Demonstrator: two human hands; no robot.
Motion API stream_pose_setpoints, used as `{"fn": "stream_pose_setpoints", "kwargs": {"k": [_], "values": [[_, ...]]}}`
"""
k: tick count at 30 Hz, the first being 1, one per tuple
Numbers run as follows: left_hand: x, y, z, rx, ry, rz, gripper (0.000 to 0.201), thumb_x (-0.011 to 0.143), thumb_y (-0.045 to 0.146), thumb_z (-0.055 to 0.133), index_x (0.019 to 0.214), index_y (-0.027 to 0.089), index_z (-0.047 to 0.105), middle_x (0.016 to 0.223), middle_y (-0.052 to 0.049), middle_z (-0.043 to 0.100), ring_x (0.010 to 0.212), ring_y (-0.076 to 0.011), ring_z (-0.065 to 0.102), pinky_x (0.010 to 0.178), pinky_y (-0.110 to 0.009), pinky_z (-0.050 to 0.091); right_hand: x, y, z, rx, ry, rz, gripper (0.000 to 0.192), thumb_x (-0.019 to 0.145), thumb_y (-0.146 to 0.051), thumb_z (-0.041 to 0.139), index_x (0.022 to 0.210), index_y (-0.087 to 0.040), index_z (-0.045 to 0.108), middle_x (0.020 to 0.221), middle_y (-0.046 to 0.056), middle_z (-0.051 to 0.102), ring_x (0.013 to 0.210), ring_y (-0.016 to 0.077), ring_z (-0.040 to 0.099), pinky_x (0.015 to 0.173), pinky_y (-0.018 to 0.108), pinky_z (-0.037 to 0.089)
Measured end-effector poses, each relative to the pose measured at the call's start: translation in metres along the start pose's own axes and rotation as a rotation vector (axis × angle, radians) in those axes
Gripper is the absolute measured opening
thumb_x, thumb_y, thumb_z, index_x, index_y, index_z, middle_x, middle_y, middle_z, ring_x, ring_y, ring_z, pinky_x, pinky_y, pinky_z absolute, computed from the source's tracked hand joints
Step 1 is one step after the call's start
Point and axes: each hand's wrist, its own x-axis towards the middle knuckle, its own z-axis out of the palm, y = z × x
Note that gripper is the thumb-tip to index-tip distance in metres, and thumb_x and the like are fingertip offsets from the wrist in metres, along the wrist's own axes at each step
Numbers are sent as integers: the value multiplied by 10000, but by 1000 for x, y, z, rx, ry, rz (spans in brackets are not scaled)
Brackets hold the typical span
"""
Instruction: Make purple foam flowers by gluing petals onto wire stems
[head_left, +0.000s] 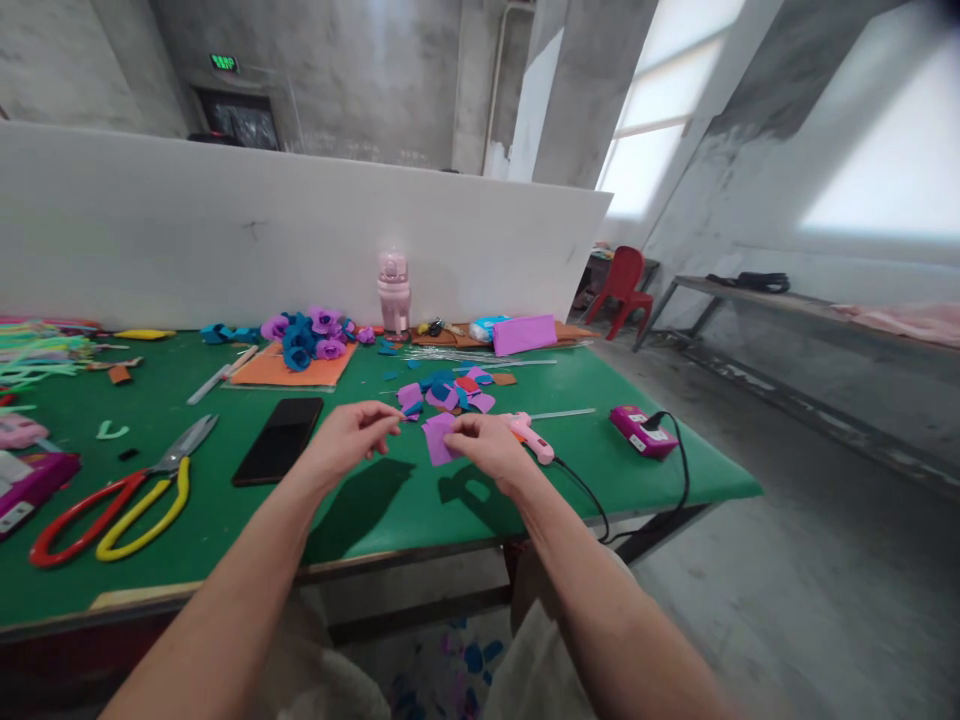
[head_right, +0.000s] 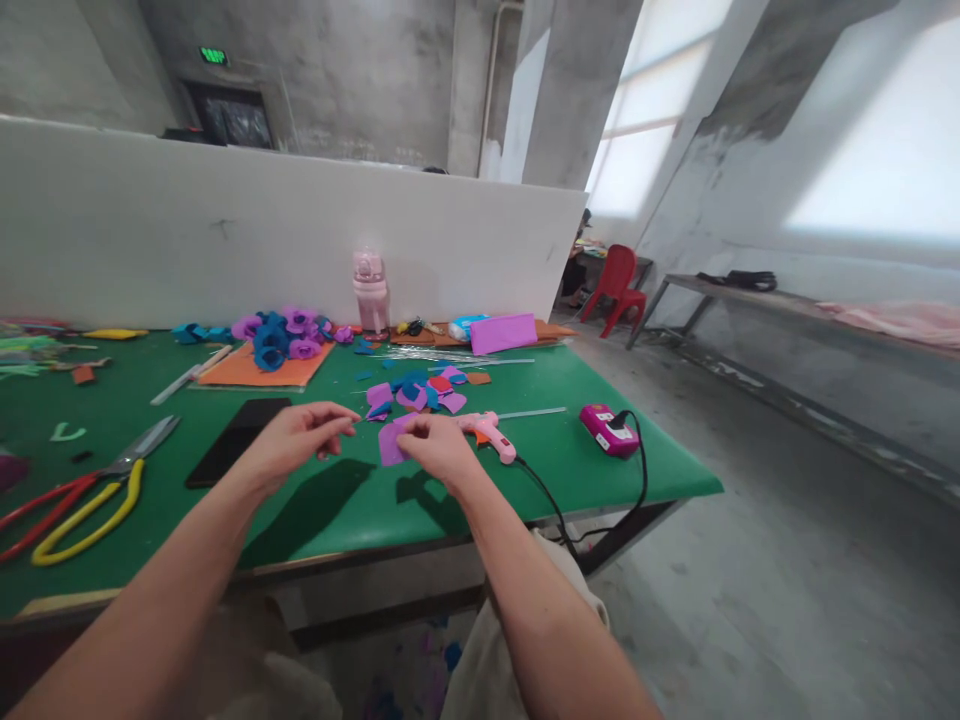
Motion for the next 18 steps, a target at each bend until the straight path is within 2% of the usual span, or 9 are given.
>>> {"fn": "stream_pose_setpoints", "kwargs": {"k": [2, 3, 5, 7, 9, 13, 18], "values": [[12, -4, -13, 195, 208, 12, 249, 698, 372, 554, 795, 164, 648, 663, -25, 627, 502, -118, 517, 467, -213, 351, 5, -1, -9, 91, 138, 9, 87, 606, -237, 556, 599, -155, 583, 554, -40, 520, 531, 85, 434, 528, 214, 339], [18, -6, -17, 319, 231, 20, 208, 696, 344, 555, 762, 174, 655, 632, -19, 625, 508, -128, 531, 488, -218, 357, 7, -1, -12, 128, 194, 13, 96, 598, -249, 559, 589, -155, 579, 542, -43, 508, 523, 83, 422, 522, 215, 332], [33, -10, -18, 542, 172, 55, 151, 690, 275, 549, 703, 183, 669, 598, -30, 633, 555, -158, 565, 539, -232, 371, 13, 0, -15, 185, 273, 27, 111, 586, -264, 563, 565, -155, 566, 509, -49, 482, 504, 80, 397, 508, 217, 317], [45, -14, -11, 758, 83, 92, 157, 685, 191, 520, 658, 179, 674, 687, -73, 672, 660, -196, 597, 602, -250, 385, 18, 2, -14, 236, 311, 41, 118, 574, -272, 567, 550, -157, 556, 485, -54, 464, 490, 78, 383, 499, 218, 309], [55, -19, 0, 943, 40, 45, 186, 678, 144, 492, 638, 163, 672, 745, -123, 679, 730, -231, 610, 638, -272, 397, 24, 4, -10, 280, 319, 48, 123, 559, -276, 574, 543, -156, 550, 473, -56, 458, 483, 77, 377, 492, 217, 306], [65, -30, 17, 1049, 33, 33, 175, 691, 132, 483, 689, 148, 657, 813, -156, 671, 806, -251, 611, 678, -289, 407, 31, 4, -5, 334, 306, 36, 134, 552, -282, 587, 551, -154, 549, 480, -53, 468, 485, 76, 383, 490, 213, 310], [62, -25, 16, 1072, 102, 47, 190, 714, 107, 428, 687, 135, 614, 811, -168, 655, 803, -266, 607, 655, -307, 404, 33, 2, -9, 384, 330, 35, 153, 554, -296, 608, 569, -156, 547, 497, -50, 474, 481, 72, 384, 475, 208, 306]]}}
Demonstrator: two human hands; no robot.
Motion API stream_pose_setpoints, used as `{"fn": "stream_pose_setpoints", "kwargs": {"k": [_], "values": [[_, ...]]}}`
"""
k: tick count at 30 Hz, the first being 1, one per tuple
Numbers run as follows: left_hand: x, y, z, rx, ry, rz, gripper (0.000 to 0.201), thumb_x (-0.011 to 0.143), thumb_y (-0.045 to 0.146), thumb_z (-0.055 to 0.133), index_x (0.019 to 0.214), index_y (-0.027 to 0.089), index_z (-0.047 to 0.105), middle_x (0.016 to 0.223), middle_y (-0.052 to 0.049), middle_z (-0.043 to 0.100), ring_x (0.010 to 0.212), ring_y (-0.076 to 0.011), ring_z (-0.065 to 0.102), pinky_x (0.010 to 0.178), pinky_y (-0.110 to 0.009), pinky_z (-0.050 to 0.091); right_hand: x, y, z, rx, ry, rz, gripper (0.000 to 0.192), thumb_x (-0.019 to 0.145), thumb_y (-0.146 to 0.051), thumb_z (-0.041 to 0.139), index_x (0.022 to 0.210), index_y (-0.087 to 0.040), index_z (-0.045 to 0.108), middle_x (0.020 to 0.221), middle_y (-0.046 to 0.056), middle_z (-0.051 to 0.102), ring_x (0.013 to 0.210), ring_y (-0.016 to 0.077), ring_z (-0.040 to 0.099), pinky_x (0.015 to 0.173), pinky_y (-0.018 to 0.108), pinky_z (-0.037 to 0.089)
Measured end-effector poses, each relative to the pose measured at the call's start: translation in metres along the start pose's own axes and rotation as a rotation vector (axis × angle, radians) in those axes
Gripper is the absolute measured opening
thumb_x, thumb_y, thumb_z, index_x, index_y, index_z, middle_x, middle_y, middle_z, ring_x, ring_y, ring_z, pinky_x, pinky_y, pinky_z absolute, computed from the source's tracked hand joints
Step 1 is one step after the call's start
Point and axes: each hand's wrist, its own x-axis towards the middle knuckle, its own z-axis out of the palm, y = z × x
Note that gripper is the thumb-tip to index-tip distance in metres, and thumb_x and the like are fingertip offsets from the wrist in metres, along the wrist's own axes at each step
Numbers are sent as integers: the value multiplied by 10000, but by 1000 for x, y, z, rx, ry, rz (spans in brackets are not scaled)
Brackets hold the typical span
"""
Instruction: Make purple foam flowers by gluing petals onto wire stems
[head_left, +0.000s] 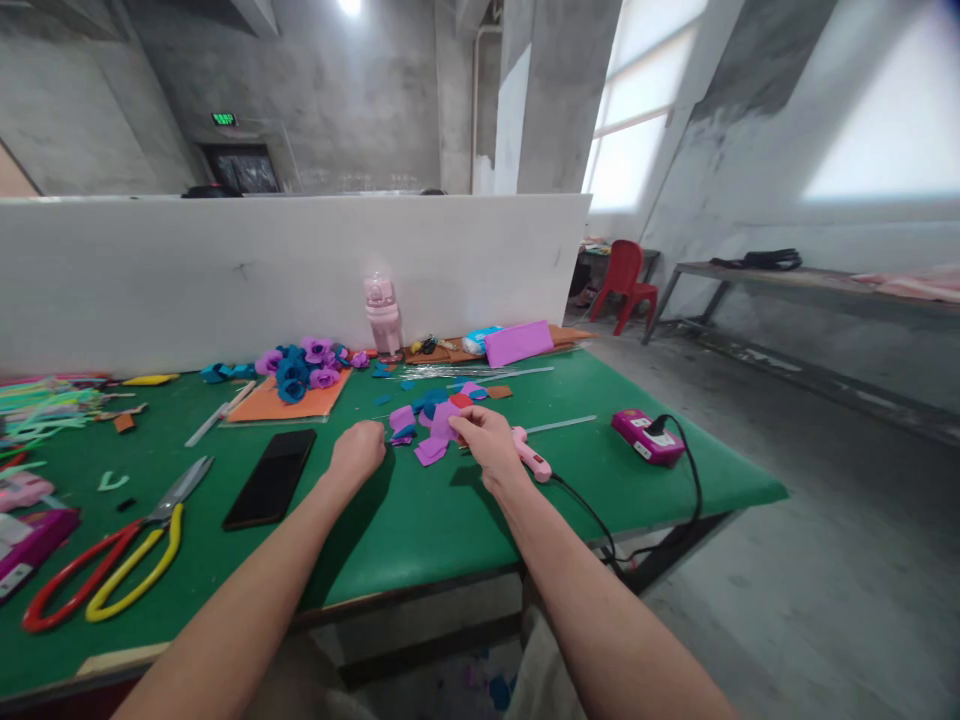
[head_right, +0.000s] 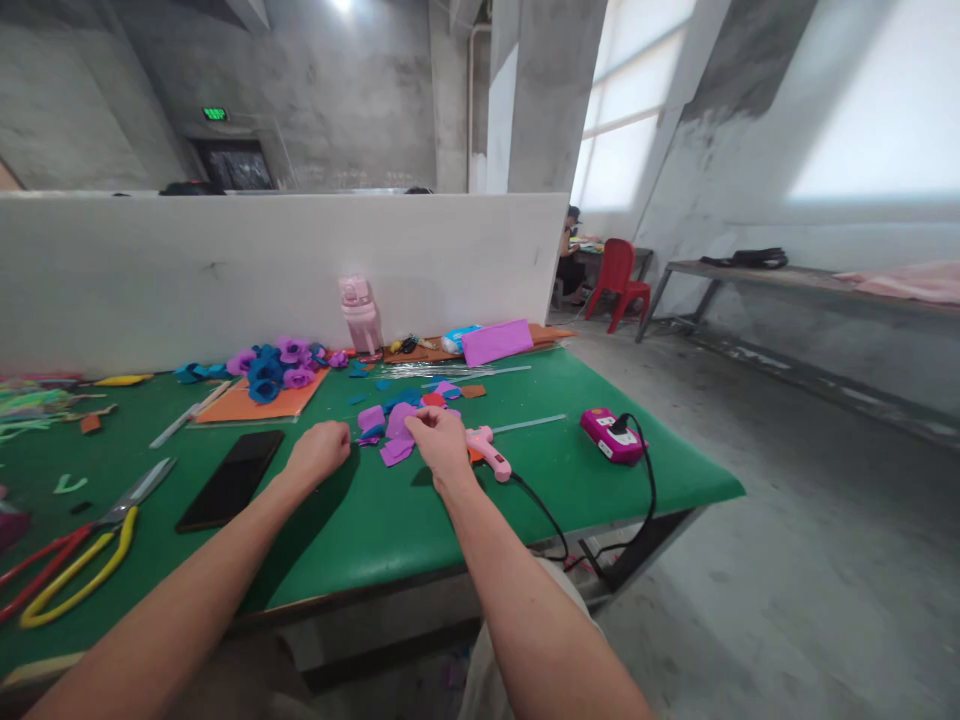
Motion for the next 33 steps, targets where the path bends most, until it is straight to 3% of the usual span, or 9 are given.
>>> {"fn": "stream_pose_setpoints", "kwargs": {"k": [2, 4, 8, 12, 25, 33], "values": [[-8, 2, -12, -91, 65, -48, 159, 710, 129, 444, 660, 151, 593, 749, -136, 653, 752, -248, 610, 617, -292, 404, 0, -1, -2, 42, 28, 1, 161, 560, -303, 609, 573, -157, 543, 500, -46, 474, 478, 72, 385, 467, 205, 310], [-20, 7, -25, -373, 131, -86, 91, 705, 197, 503, 656, 171, 575, 680, -72, 642, 650, -193, 600, 566, -257, 402, -2, 0, -2, 93, 34, 14, 163, 567, -308, 610, 573, -159, 543, 499, -43, 474, 475, 73, 391, 466, 205, 324], [-48, 24, -37, -1134, 53, -161, 189, 687, 352, 595, 719, 168, 571, 557, -2, 588, 460, -116, 508, 416, -211, 359, -11, 2, 3, 174, 5, 85, 169, 568, -311, 624, 589, -160, 551, 520, -32, 502, 485, 82, 436, 500, 215, 381], [-60, 38, -30, -1487, -72, -152, 281, 608, 358, 703, 765, 151, 595, 681, -18, 634, 509, -91, 529, 447, -200, 407, -19, 3, 9, 122, 6, 43, 163, 600, -312, 609, 623, -155, 576, 562, -17, 541, 502, 92, 463, 512, 222, 399], [-65, 51, -25, -1623, -206, -192, 252, 573, 333, 742, 704, 151, 628, 652, 7, 587, 492, -61, 497, 412, -169, 395, -22, 5, 8, -131, 64, -194, 195, 703, -339, 534, 704, -168, 630, 636, 6, 614, 576, 129, 533, 557, 238, 430], [-67, 59, -18, -1685, -246, -193, 244, 583, 307, 749, 707, 135, 630, 663, -1, 584, 498, -58, 501, 423, -172, 413, -24, -1, 6, -122, 51, -170, 219, 719, -362, 520, 672, -173, 620, 559, -5, 578, 520, 124, 515, 518, 236, 428]]}}
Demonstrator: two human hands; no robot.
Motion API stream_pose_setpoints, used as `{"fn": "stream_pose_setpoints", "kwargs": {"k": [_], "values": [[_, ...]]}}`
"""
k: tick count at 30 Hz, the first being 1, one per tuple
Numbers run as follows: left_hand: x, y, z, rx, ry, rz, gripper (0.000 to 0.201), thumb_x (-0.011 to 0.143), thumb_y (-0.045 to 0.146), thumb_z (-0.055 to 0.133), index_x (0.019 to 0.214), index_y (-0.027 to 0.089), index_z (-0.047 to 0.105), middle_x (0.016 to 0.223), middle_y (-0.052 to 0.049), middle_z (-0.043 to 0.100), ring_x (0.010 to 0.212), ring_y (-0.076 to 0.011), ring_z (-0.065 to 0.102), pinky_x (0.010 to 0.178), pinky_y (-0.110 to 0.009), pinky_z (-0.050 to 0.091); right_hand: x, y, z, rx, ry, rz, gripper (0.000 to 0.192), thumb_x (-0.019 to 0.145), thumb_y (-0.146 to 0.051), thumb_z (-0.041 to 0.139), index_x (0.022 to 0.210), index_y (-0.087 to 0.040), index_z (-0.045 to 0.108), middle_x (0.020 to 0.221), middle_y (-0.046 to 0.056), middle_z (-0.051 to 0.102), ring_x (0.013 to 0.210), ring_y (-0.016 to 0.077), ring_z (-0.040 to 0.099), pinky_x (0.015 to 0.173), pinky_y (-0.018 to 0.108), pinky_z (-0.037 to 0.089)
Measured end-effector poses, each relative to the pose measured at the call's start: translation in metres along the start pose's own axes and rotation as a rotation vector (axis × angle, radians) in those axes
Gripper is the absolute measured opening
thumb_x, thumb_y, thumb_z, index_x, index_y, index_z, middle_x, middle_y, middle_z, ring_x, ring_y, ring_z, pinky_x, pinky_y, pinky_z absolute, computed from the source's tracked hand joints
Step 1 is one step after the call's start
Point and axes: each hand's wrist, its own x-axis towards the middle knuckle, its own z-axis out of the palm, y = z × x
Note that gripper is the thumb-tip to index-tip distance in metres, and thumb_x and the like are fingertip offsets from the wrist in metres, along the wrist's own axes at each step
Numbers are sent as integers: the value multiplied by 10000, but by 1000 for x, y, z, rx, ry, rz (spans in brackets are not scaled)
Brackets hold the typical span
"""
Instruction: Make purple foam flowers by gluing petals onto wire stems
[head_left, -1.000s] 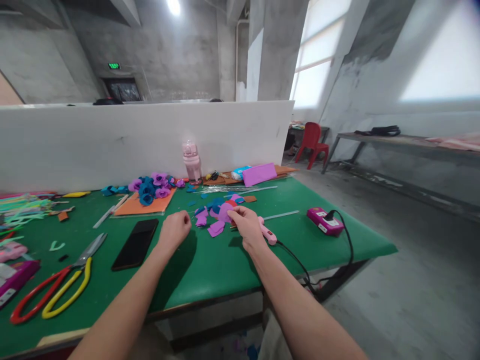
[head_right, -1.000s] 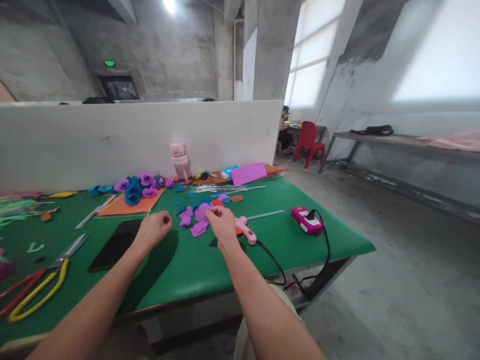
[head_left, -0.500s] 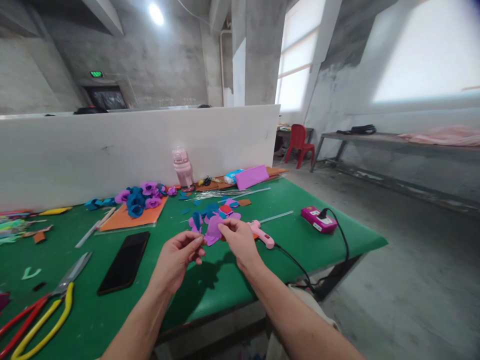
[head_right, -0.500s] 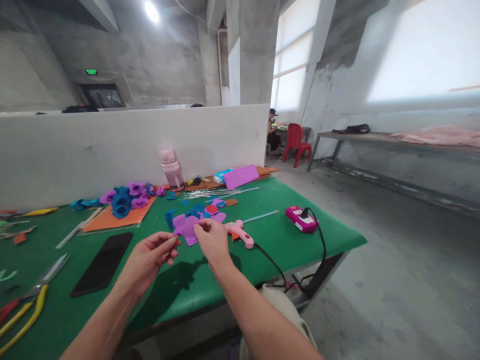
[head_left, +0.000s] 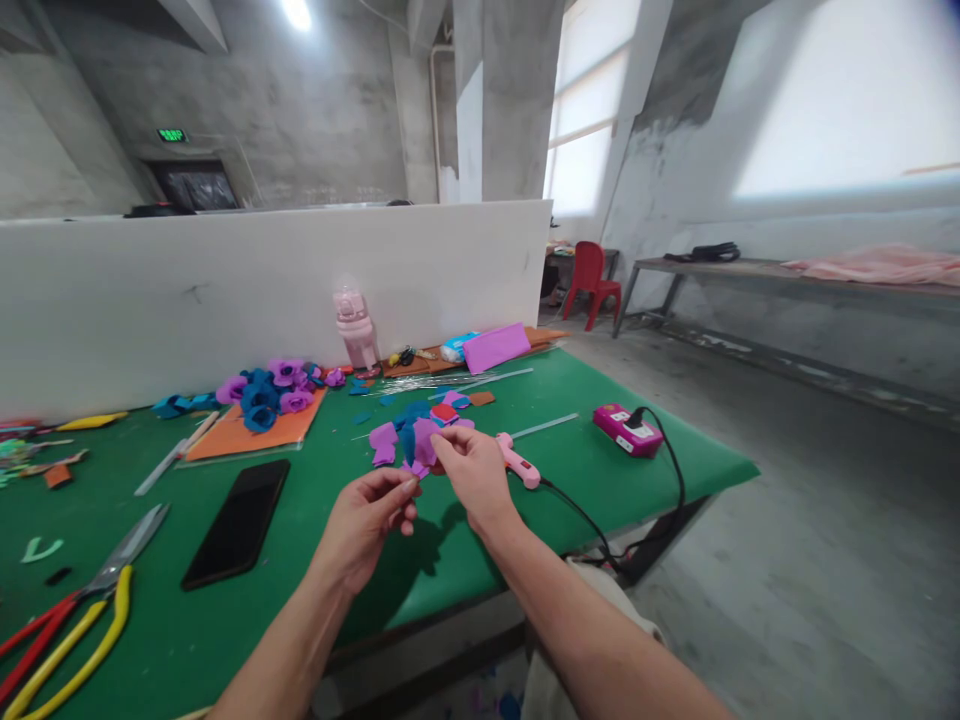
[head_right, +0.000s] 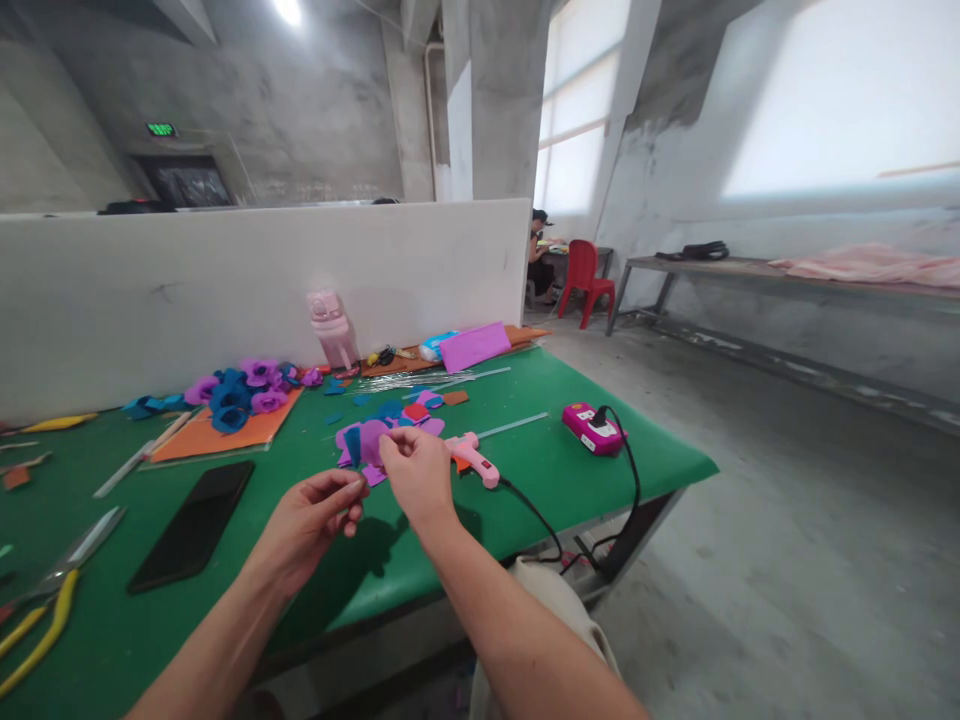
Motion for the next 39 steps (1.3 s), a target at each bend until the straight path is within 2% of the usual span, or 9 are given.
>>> {"fn": "stream_pose_setpoints", "kwargs": {"k": [6, 39], "values": [[1, -1, 3, -9, 11, 7, 238, 578, 296, 754, 701, 134, 630, 640, 6, 578, 494, -59, 499, 428, -175, 423, -3, -7, 1, 143, -31, 79, 190, 686, -338, 544, 607, -169, 580, 528, -19, 544, 481, 111, 493, 485, 230, 431], [0, -4, -1, 92, 35, 100, 206, 629, 283, 719, 731, 123, 639, 630, -5, 574, 510, -86, 516, 437, -201, 447, -5, -12, 1, 200, -65, 126, 209, 671, -337, 579, 570, -154, 562, 499, -29, 513, 467, 96, 472, 498, 236, 454]]}}
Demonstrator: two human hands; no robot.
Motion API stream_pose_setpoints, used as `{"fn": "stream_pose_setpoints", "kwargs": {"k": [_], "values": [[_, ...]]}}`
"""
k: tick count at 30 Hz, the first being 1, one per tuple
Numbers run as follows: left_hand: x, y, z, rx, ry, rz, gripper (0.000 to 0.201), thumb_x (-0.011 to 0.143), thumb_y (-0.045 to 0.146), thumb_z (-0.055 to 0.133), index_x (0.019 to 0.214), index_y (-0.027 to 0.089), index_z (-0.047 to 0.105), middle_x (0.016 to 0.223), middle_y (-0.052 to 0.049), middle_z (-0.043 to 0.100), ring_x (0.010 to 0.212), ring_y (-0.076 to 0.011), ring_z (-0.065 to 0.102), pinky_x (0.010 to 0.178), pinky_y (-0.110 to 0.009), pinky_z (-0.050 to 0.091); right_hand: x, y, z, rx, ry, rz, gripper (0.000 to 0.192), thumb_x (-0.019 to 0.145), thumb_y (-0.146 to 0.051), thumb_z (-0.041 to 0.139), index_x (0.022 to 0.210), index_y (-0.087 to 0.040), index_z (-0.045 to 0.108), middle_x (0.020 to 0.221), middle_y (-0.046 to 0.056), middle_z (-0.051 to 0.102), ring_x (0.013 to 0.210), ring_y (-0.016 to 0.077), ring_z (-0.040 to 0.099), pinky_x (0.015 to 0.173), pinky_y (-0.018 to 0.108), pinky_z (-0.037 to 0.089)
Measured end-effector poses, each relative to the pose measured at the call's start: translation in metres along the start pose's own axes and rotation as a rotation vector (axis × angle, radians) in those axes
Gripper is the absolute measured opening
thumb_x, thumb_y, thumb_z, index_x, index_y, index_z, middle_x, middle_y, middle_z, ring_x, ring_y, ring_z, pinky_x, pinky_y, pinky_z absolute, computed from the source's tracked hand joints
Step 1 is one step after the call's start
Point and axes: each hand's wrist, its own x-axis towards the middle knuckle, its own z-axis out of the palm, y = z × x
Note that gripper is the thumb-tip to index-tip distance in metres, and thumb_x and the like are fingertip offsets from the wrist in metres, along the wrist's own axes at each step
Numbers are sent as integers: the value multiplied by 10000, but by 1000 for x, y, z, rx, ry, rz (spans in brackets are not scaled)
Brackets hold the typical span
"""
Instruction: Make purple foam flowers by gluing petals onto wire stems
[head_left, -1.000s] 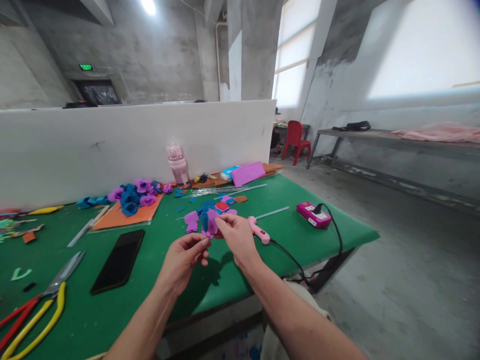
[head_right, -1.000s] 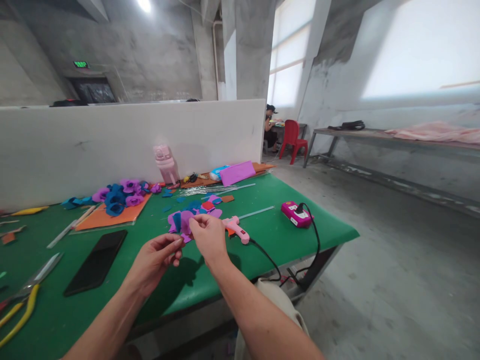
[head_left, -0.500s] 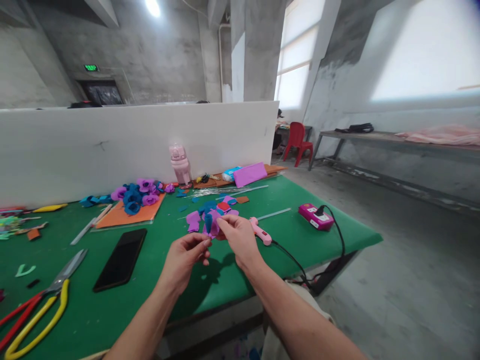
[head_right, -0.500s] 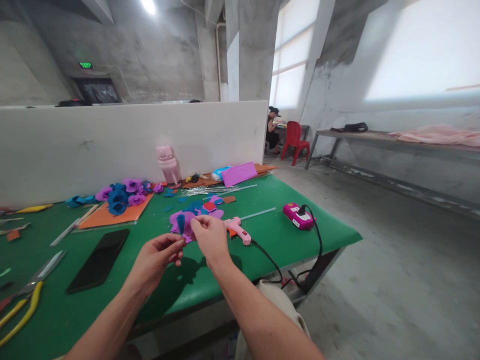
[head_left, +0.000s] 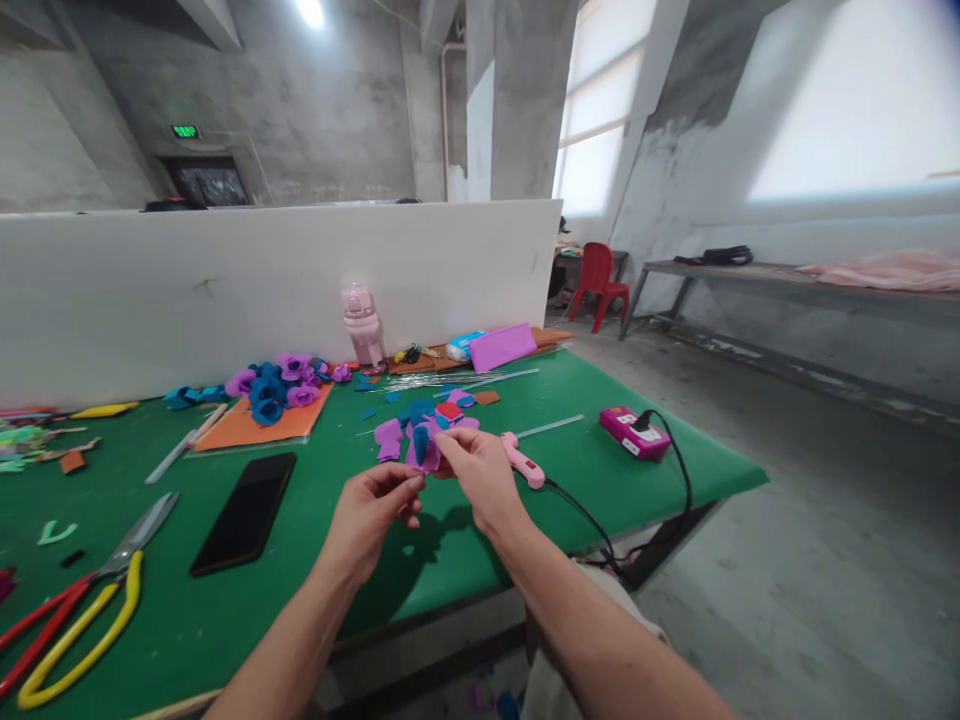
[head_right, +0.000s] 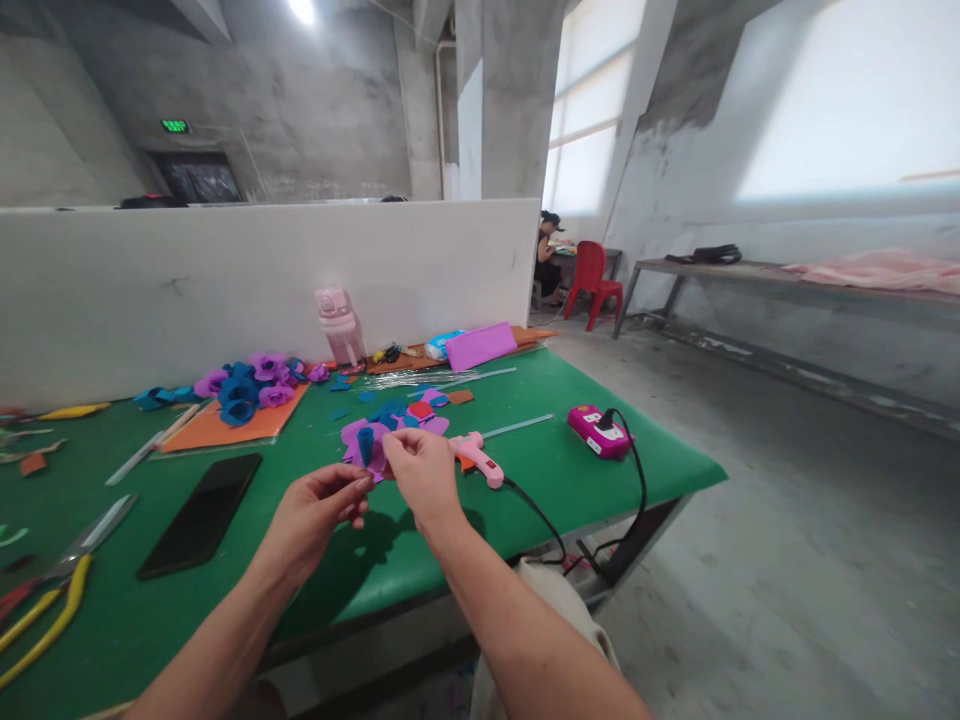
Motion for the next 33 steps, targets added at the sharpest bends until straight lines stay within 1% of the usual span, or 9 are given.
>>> {"fn": "stream_pose_setpoints", "kwargs": {"k": [13, 33], "values": [[-1, 0, 1, 0, 5, 6, 211, 621, 278, 725, 733, 120, 642, 618, -2, 574, 507, -86, 513, 433, -203, 446, -2, -2, 1, -14, 4, -15, 213, 686, -333, 571, 576, -151, 574, 490, -31, 507, 462, 94, 467, 480, 221, 425], [-2, 1, 3, -17, 17, -11, 212, 587, 287, 737, 703, 130, 654, 592, 2, 580, 491, -90, 510, 433, -211, 442, -3, -1, 1, 26, 4, -26, 231, 677, -364, 589, 585, -153, 576, 513, -21, 503, 479, 96, 466, 497, 222, 453]]}}
